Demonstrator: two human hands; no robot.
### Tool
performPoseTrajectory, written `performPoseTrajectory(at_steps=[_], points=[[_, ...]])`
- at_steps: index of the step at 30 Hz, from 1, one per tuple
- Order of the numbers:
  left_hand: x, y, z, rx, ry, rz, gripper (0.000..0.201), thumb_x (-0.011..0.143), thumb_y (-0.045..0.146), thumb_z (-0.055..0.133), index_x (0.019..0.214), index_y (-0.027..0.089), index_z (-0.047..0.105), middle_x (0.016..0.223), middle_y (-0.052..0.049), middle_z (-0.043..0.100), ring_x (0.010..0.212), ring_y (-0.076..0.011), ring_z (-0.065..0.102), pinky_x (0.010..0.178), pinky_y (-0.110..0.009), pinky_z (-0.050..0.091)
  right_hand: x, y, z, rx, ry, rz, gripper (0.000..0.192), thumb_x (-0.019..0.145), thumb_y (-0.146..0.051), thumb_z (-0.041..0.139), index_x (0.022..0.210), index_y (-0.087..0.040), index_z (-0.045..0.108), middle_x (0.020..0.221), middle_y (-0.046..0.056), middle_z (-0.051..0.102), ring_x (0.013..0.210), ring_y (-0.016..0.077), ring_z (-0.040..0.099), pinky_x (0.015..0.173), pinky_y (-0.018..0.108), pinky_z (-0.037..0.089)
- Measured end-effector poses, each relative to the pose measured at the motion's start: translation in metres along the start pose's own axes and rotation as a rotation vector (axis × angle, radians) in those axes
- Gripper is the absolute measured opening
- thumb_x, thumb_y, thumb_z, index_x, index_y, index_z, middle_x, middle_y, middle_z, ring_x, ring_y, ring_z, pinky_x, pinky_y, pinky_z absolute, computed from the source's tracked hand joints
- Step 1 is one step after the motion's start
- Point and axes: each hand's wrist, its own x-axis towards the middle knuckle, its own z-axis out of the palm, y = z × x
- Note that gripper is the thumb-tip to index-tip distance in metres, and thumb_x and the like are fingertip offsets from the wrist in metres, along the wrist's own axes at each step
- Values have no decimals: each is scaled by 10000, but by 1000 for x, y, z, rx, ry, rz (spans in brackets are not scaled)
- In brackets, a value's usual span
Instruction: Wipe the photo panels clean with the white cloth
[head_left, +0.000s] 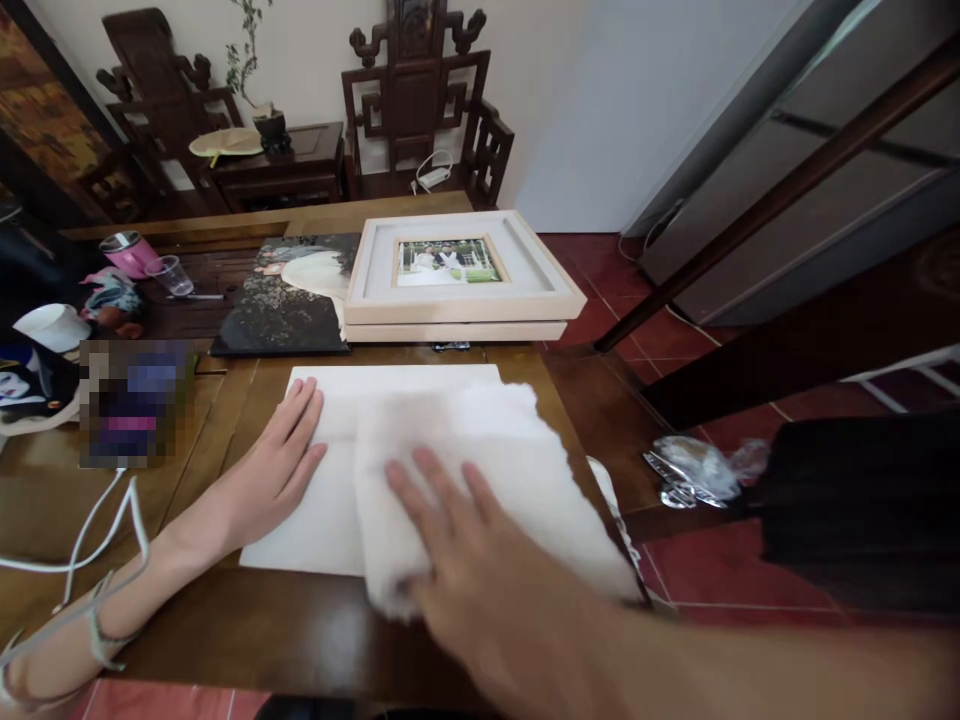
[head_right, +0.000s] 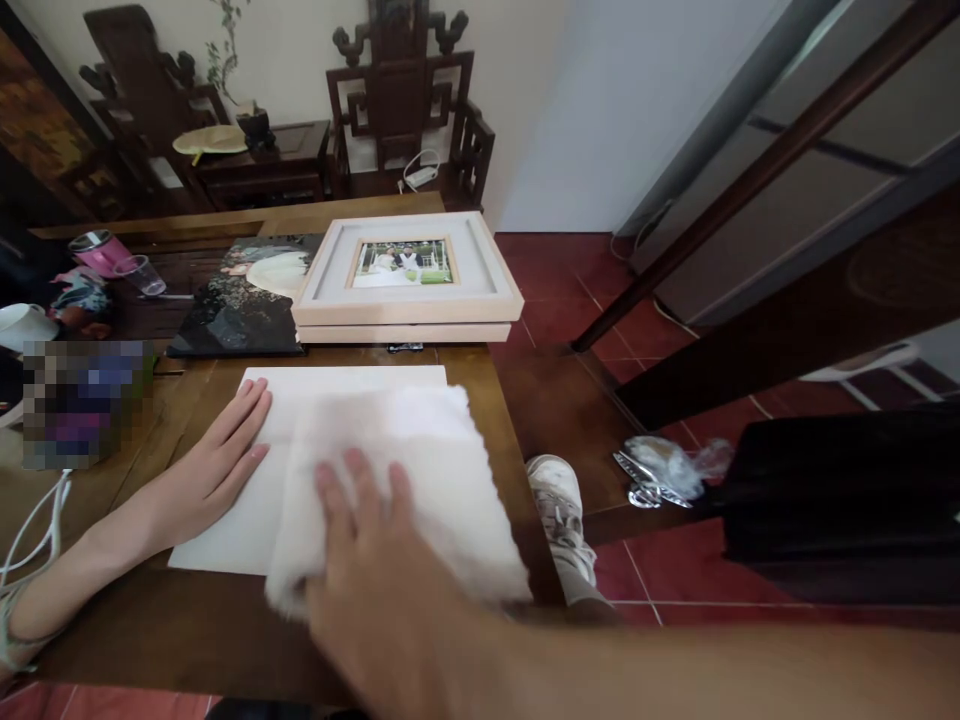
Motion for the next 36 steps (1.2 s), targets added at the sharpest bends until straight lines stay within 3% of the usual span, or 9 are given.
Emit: performPoseTrajectory(at_steps=[4, 7, 13, 16, 19, 23, 26, 31, 36], points=[[0, -1, 2, -2, 1, 8, 617, 1012, 432, 251, 1554, 187, 87, 1649, -71, 34, 1501, -281, 24, 1215, -488, 109, -9, -17, 8, 136, -9, -128, 331, 958, -288, 477, 875, -151, 767, 1489, 215, 372, 1329, 504, 342, 941, 718, 419], [0, -2, 2, -13, -1, 9, 621, 1010, 444, 256, 1554, 194, 89, 1648, -74, 35, 1501, -290, 27, 1213, -503, 118, -2, -3, -3, 70, 73, -126, 235, 871, -266, 612, 1012, -139, 750, 1504, 260, 322, 1345, 523, 299, 977, 728, 369], [1, 3, 4, -7, 39, -2, 615, 1014, 442, 238, 1555, 193, 84, 1644, -89, 71, 1497, -304, 45, 1205, -518, 146, 16, 34, -30, -186, 13, -34, 582, 716, -126, 749, 1280, -108, 609, 1558, 269, 194, 1411, 477, 192, 1066, 634, 331], [2, 5, 5, 5, 57, 3, 613, 1014, 431, 247, 1555, 198, 77, 1643, -92, 73, 1495, -310, 52, 1200, -524, 159, 14, 23, -25, -177, 25, -32, 512, 743, -183, 748, 1240, -112, 647, 1540, 288, 219, 1388, 512, 219, 1031, 681, 341], [3, 5, 5, 13, 52, 15, 612, 1014, 428, 243, 1556, 201, 69, 1644, -87, 63, 1495, -308, 57, 1198, -526, 164, 4, -1, -6, -102, 81, -85, 329, 925, -275, 544, 1168, -116, 698, 1496, 269, 331, 1344, 512, 326, 958, 723, 399], [3, 2, 3, 11, 38, 14, 623, 1006, 446, 274, 1556, 231, 73, 1647, -57, 36, 1494, -315, 64, 1199, -533, 169, -10, -19, 9, -8, 164, -186, 377, 990, -285, 408, 1101, -111, 723, 1379, 211, 527, 1262, 430, 500, 868, 595, 552], [3, 1, 2, 3, 14, 11, 629, 1004, 451, 271, 1556, 222, 78, 1647, -58, 34, 1496, -313, 62, 1201, -537, 163, -7, -6, 0, -3, 145, -199, 248, 914, -292, 567, 1020, -161, 749, 1407, 230, 499, 1276, 452, 480, 907, 617, 511], [3, 3, 0, -2, 6, -10, 632, 1007, 454, 260, 1549, 157, 127, 1643, -88, 65, 1499, -291, 61, 1211, -502, 130, 22, 31, -19, -204, 233, -36, 322, 855, -187, 633, 1165, -114, 684, 1506, 279, 339, 1375, 471, 317, 1046, 632, 360], [1, 3, -2, 19, 14, 17, 603, 1014, 414, 247, 1550, 167, 124, 1642, -89, 80, 1496, -292, 78, 1208, -489, 163, 23, 6, -4, -274, 167, -42, 296, 919, -203, 524, 1129, -123, 717, 1486, 282, 354, 1341, 503, 350, 980, 728, 362]])
